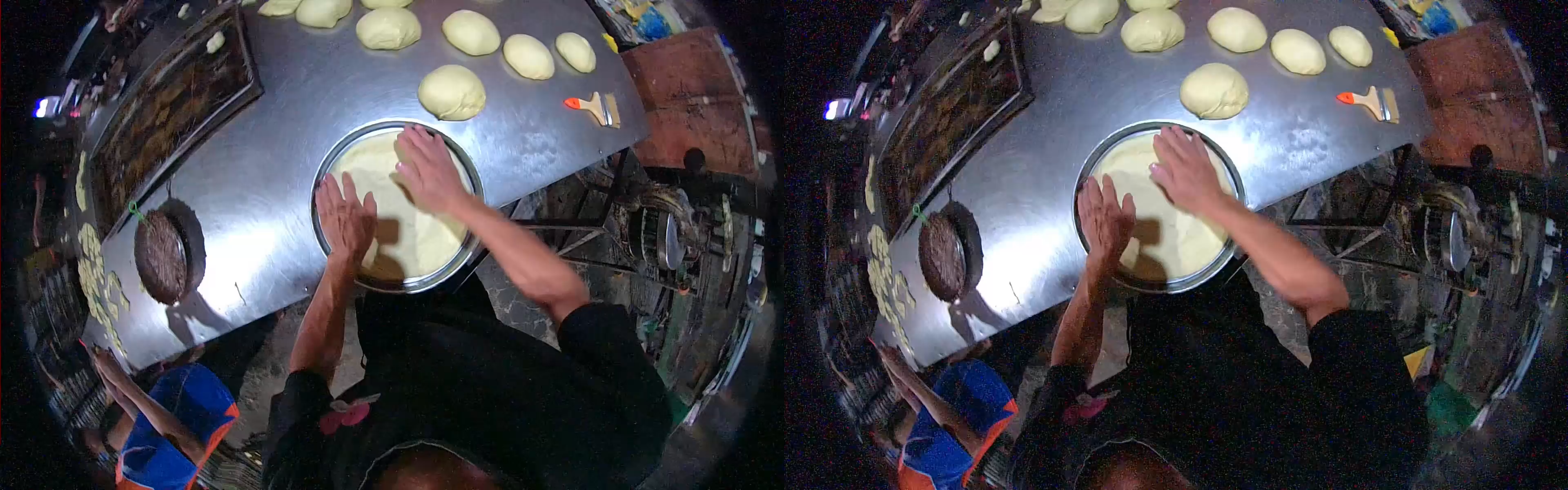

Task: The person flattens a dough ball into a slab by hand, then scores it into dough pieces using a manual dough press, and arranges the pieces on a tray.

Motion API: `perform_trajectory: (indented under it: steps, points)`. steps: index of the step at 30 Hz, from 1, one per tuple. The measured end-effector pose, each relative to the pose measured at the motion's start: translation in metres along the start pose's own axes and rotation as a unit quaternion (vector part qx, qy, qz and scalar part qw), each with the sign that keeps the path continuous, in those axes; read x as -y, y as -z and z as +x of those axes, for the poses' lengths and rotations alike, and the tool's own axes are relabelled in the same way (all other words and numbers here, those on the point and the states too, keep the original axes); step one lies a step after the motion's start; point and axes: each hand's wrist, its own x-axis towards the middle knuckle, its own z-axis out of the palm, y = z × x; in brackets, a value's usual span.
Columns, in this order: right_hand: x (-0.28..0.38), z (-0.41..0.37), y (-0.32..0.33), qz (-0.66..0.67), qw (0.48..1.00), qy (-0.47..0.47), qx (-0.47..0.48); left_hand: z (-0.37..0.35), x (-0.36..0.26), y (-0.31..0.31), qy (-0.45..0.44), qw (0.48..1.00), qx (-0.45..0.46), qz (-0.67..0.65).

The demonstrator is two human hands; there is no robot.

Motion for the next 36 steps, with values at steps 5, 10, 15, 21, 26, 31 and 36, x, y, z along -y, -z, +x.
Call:
perform_trajectory:
  steps: [5, 10, 15, 21, 26, 31, 36]
  points:
    - [-0.028, -0.031, -0.022, -0.049, 0.998, -0.032, -0.025, 0.036, 0.006, -0.044, -0.219, 0.966, -0.136, -0.013]
    - [-0.034, -0.037, 0.045, 0.291, 0.940, -0.130, -0.120, 0.029, -0.015, -0.026, -0.145, 0.982, -0.119, 0.031]
    - [-0.063, -0.069, 0.008, 0.011, 0.967, -0.149, -0.207, -0.020, -0.102, -0.049, -0.393, 0.917, -0.032, -0.054]
    - [-0.085, -0.081, 0.021, -0.114, 0.957, -0.177, -0.198, -0.025, -0.109, -0.024, -0.245, 0.841, 0.007, -0.482]
    - [-0.077, -0.152, 0.027, -0.013, 0.922, -0.345, -0.174, -0.113, 0.005, 0.000, 0.026, 0.753, 0.413, -0.511]
    - [-0.078, -0.254, 0.013, 0.170, 0.822, -0.519, -0.158, -0.173, -0.004, -0.073, 0.097, 0.598, 0.430, -0.670]
    - [-0.081, -0.367, -0.014, 0.264, 0.731, -0.601, -0.185, -0.147, -0.106, -0.103, 0.099, 0.653, 0.334, -0.672]
